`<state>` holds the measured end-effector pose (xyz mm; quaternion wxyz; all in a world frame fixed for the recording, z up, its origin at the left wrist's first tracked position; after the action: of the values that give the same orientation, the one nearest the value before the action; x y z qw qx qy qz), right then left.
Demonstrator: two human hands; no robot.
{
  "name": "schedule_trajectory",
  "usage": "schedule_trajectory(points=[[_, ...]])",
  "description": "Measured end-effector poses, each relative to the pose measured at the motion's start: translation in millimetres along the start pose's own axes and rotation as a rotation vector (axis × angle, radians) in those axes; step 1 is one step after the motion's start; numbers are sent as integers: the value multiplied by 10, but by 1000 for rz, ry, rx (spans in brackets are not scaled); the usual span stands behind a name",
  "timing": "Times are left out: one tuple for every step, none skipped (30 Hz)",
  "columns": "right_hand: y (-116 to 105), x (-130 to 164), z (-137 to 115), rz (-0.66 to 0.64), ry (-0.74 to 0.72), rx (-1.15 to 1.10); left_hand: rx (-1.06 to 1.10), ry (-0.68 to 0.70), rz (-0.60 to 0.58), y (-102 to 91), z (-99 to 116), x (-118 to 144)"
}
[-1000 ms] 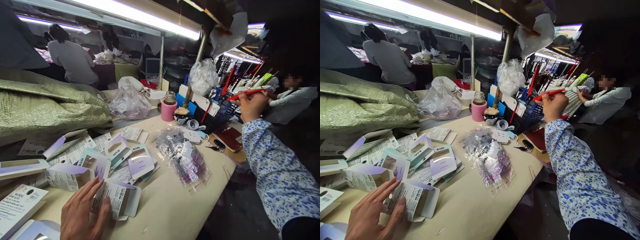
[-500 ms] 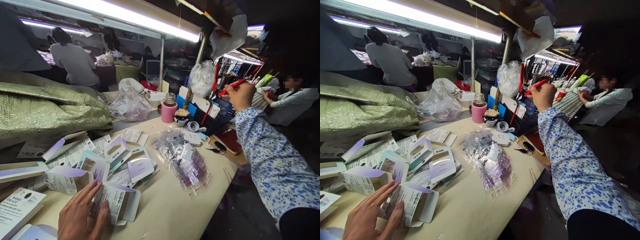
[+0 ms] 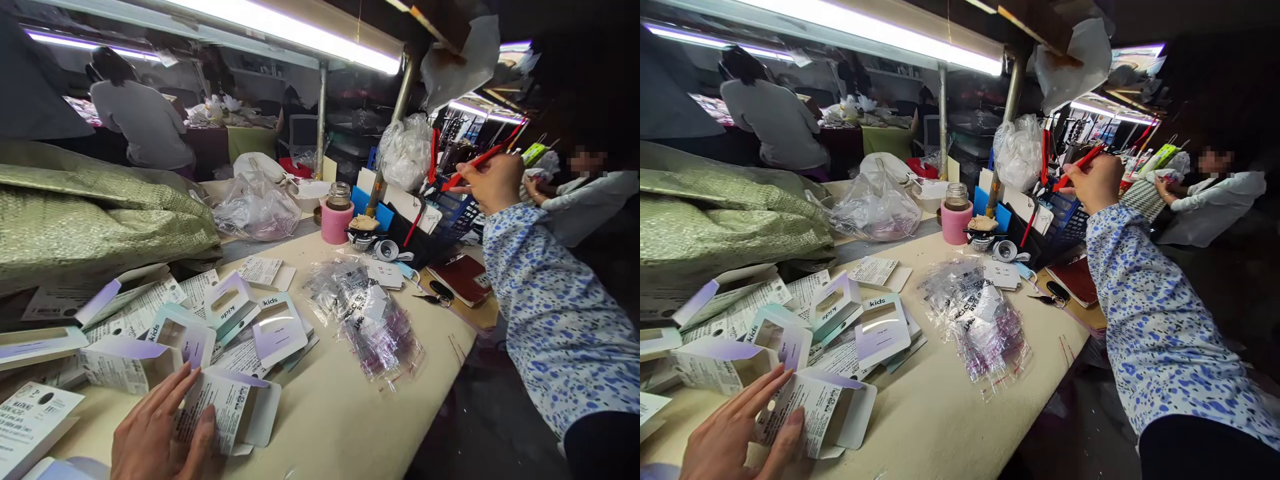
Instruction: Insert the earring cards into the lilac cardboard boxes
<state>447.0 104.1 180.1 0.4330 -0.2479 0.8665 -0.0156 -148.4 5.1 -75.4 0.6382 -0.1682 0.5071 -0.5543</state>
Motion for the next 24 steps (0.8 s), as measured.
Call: schedule_trajectory(points=[[-3, -2, 3, -6, 4, -1, -37, 24, -13, 5, -33, 5], [-5, -5, 6, -16, 9, 3, -71, 43, -22, 6, -54, 7], [-8, -8, 8, -26, 14, 8, -82, 51, -26, 5, -60, 6], [-9, -11, 9, -38, 20, 12, -82, 50, -22, -1, -47, 2], [-11, -12, 7, -51, 25, 15, -73, 41, -12, -9, -18, -4], [-12, -11, 2, -65, 31, 18, -59, 26, 1, -19, 27, -11], [-13, -8, -6, -76, 36, 21, -41, 13, 20, -32, 82, -17], [-13, -3, -16, -86, 44, 23, -23, -2, 35, -44, 141, -22], [-12, 3, -27, -94, 54, 26, -7, -20, 45, -55, 198, -26], [-9, 12, -38, -101, 67, 30, 7, -35, 51, -66, 249, -28], [-4, 20, -48, -106, 80, 34, 16, -47, 53, -75, 292, -28], [3, 29, -55, -111, 95, 38, 25, -62, 51, -83, 325, -27], [11, 37, -59, -116, 108, 42, 32, -77, 51, -90, 348, -25], [18, 44, -60, -118, 118, 46, 34, -89, 50, -96, 365, -23], [24, 52, -59, -119, 127, 50, 35, -88, 54, -102, 377, -21], [27, 61, -55, -116, 138, 55, 34, -85, 57, -107, 386, -20], [27, 73, -51, -113, 149, 59, 33, -82, 60, -111, 392, -20], [23, 87, -50, -111, 159, 66, 33, -77, 68, -116, 395, -21], [17, 104, -53, -111, 165, 72, 32, -71, 76, -120, 396, -23], [9, 123, -63, -117, 166, 77, 28, -66, 80, -123, 395, -26], [1, 143, -78, -126, 161, 79, 18, -61, 79, -124, 391, -29], [-6, 162, -99, -136, 152, 80, 6, -55, 79, -124, 385, -33], [-12, 179, -120, -144, 144, 82, -2, -50, 78, -122, 377, -38], [-15, 191, -140, -152, 143, 86, -5, -47, 78, -118, 367, -42]])
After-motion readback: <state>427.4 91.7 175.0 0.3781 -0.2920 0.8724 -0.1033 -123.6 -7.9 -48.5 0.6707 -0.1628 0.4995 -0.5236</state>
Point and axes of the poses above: each hand's wrist, its own x-axis away from the middle knuckle, its own y-axis out of the palm, z = x × y, the point moved 2 cm from there along -x, towards the middle knuckle, and after that the axes turned 10 degrees about -y, right-handed, at the moved point
